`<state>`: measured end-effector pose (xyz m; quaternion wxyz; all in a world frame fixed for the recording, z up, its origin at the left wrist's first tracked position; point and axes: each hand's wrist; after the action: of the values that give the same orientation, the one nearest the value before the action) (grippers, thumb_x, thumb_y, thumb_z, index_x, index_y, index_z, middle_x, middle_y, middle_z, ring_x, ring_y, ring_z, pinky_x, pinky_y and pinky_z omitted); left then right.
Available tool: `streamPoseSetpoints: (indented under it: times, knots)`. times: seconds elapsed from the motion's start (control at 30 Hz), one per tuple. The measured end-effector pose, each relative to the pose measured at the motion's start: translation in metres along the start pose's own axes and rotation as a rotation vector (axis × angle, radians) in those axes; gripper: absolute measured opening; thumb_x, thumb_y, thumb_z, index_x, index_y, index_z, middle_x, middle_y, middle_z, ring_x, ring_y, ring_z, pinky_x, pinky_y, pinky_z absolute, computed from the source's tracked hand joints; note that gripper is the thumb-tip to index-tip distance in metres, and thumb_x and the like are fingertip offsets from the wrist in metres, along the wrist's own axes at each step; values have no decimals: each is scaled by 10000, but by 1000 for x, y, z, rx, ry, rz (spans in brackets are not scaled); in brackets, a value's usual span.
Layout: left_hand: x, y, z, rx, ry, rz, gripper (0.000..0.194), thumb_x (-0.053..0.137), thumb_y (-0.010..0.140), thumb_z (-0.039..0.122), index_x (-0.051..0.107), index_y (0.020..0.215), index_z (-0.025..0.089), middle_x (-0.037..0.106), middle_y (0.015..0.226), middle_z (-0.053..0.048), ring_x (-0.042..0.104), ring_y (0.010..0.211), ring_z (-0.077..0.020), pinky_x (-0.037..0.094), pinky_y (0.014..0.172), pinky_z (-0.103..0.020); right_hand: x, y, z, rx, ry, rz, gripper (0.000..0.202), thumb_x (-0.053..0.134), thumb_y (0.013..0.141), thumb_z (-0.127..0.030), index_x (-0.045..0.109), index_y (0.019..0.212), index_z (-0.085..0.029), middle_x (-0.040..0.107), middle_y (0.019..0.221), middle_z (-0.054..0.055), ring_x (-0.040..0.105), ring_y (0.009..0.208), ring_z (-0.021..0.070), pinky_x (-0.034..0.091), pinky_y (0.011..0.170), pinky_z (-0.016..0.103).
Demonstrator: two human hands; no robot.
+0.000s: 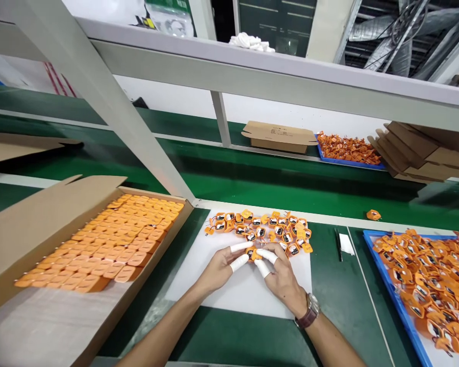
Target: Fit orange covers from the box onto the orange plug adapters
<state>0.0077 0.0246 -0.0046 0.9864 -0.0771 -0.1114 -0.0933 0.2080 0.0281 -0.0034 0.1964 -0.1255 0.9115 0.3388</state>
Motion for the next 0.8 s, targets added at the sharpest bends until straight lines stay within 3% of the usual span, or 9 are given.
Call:
streamPoseSetpoints:
  times: [0.23, 0.4, 0.47, 0.57, 0.67, 0.8]
  knots:
    - [-6, -12, 6, -30, -4, -12, 447, 845, 735, 352, 761, 1140, 181, 771, 1168, -90, 703, 1141, -321, 518, 1074, -497, 1, 1, -10, 30, 95, -34, 355, 637, 949, -120, 631, 1266, -279, 637, 1091, 64, 632, 1008, 203, 538, 886, 366]
    - [-7, -23, 7, -60, 8, -14, 438, 850, 730, 377, 776, 1114, 178, 765, 1176, -100, 710, 1128, -329, 520, 1073, -501, 9, -4, -11, 73, 163, -89, 295, 658, 948, -171, 665, 1225, -273, 615, 1179, 87, 602, 1136, 220, 508, 991, 400]
    - [-9, -27, 3, -55, 9, 19, 449, 860, 717, 392, 781, 1100, 171, 765, 1170, -111, 721, 1105, -337, 534, 1055, -508, 14, -9, -7, 159, 259, -133, 293, 685, 936, -222, 669, 1223, -273, 605, 1226, 96, 613, 1134, 218, 519, 991, 400]
    - [-12, -33, -6, -51, 16, 66, 455, 850, 729, 417, 780, 1106, 172, 758, 1182, -117, 724, 1099, -340, 543, 1044, -514, 20, -16, 2, 388, 520, -190, 455, 703, 921, -321, 571, 1355, -285, 624, 1248, 97, 676, 970, 174, 579, 896, 368]
    - [-13, -37, -13, -50, 17, 69, 456, 836, 749, 430, 773, 1131, 190, 734, 1234, -107, 704, 1142, -341, 533, 1061, -512, 24, -19, 10, 576, 656, -225, 508, 722, 897, -395, 559, 1357, -254, 684, 1154, 78, 699, 904, 163, 579, 908, 382]
    - [-14, -39, -16, -45, 12, 31, 444, 822, 776, 410, 758, 1170, 215, 721, 1263, -88, 687, 1175, -336, 528, 1072, -506, 26, -18, 11, 645, 653, -254, 446, 722, 887, -438, 634, 1262, -212, 713, 969, 43, 694, 858, 174, 568, 894, 388]
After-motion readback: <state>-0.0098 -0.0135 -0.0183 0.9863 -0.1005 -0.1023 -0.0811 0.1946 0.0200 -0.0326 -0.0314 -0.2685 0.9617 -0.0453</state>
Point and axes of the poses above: each hand's wrist, its own y-axis towards the middle knuckle, its own x-axis out of the palm, z = x × y
